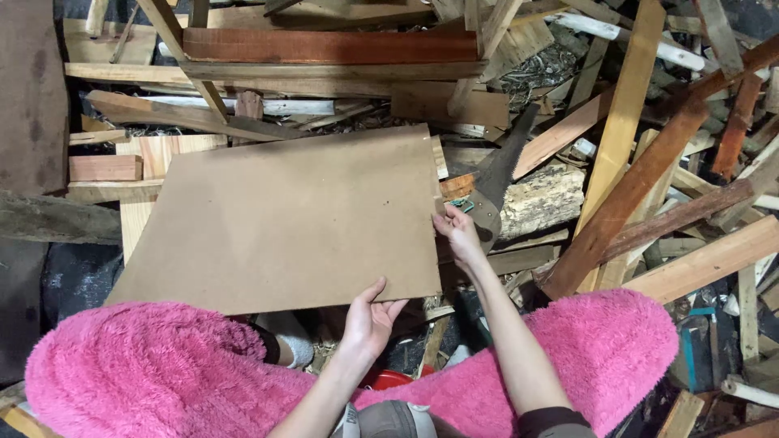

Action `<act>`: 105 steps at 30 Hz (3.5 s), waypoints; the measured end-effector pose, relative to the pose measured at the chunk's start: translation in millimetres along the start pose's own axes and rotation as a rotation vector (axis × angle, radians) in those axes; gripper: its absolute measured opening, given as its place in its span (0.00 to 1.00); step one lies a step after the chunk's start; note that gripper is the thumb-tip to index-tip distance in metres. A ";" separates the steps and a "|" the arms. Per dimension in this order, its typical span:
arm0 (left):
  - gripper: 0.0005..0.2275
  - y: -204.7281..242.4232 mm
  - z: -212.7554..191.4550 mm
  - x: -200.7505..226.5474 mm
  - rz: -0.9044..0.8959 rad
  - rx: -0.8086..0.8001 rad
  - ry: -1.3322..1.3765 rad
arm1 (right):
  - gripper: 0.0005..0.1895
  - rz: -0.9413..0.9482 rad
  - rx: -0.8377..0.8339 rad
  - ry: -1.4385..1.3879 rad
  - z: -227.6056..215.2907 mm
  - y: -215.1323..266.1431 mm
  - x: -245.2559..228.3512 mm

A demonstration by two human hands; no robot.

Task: Sawing a piece of cardboard using a hand saw while sitting on the floor.

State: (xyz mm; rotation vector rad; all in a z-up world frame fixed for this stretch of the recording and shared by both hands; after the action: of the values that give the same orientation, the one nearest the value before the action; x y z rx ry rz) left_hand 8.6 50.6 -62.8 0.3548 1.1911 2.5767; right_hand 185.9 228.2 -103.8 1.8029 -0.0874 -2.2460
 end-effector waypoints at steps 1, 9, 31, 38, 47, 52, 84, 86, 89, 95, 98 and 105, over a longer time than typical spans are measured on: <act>0.18 0.4 0.9 0.0 -0.003 -0.003 0.005 | 0.17 -0.036 0.032 0.040 -1.8 -1.5 1.6; 0.16 -4.2 -0.7 5.9 -0.021 0.026 0.012 | 0.22 -0.533 0.116 0.978 -5.5 -5.5 -56.5; 0.16 -22.6 20.2 16.0 0.154 0.013 -0.075 | 0.14 -0.163 0.085 1.293 -40.7 38.6 -41.0; 0.19 -63.6 -21.8 -1.0 0.165 0.075 -0.040 | 0.13 -0.179 0.074 1.144 -19.7 31.8 -50.7; 0.26 -112.0 -87.1 -50.4 0.000 0.092 -0.063 | 0.29 -0.063 0.098 1.441 -11.5 22.5 -33.1; 0.36 -104.4 -91.0 -74.5 -0.018 0.006 -0.743 | 0.29 0.046 0.092 1.428 -17.2 26.0 -29.2; 0.37 -70.8 78.7 -2.4 1.496 -0.156 -2.403 | 0.39 0.164 0.458 1.453 -60.3 36.8 -64.8; 0.35 -57.0 101.3 11.1 1.694 -0.158 -2.333 | 0.36 0.135 0.494 1.420 -64.5 36.4 -66.1; 0.35 -40.6 143.8 36.7 1.738 -0.102 -2.324 | 0.37 0.132 0.484 1.419 -61.1 35.5 -63.2; 0.35 -35.5 230.5 91.2 1.464 -0.155 -2.330 | 0.43 0.190 0.376 1.513 -64.4 26.2 -47.1; 0.28 -37.5 270.9 108.8 1.587 -0.200 -2.507 | 0.47 0.238 0.306 1.498 -45.7 28.4 -50.9; 0.09 -38.2 279.8 73.8 1.692 -0.337 -2.683 | 0.42 0.197 0.301 1.439 -31.0 35.0 -82.3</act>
State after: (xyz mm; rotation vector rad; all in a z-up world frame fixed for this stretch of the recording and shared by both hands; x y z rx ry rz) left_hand 39.2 296.4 91.7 -2.7838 0.8402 0.0209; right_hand 237.8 217.6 -25.3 2.8945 -0.2920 -0.4363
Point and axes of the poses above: each hand's wrist, its own y-axis away from the middle knuckle, its own z-axis out of the palm, x = y × z, the point moved 8 cm from there along -y, towards the middle knuckle, and after that the axes turned 2 degrees about -z, right-handed, at the moved point
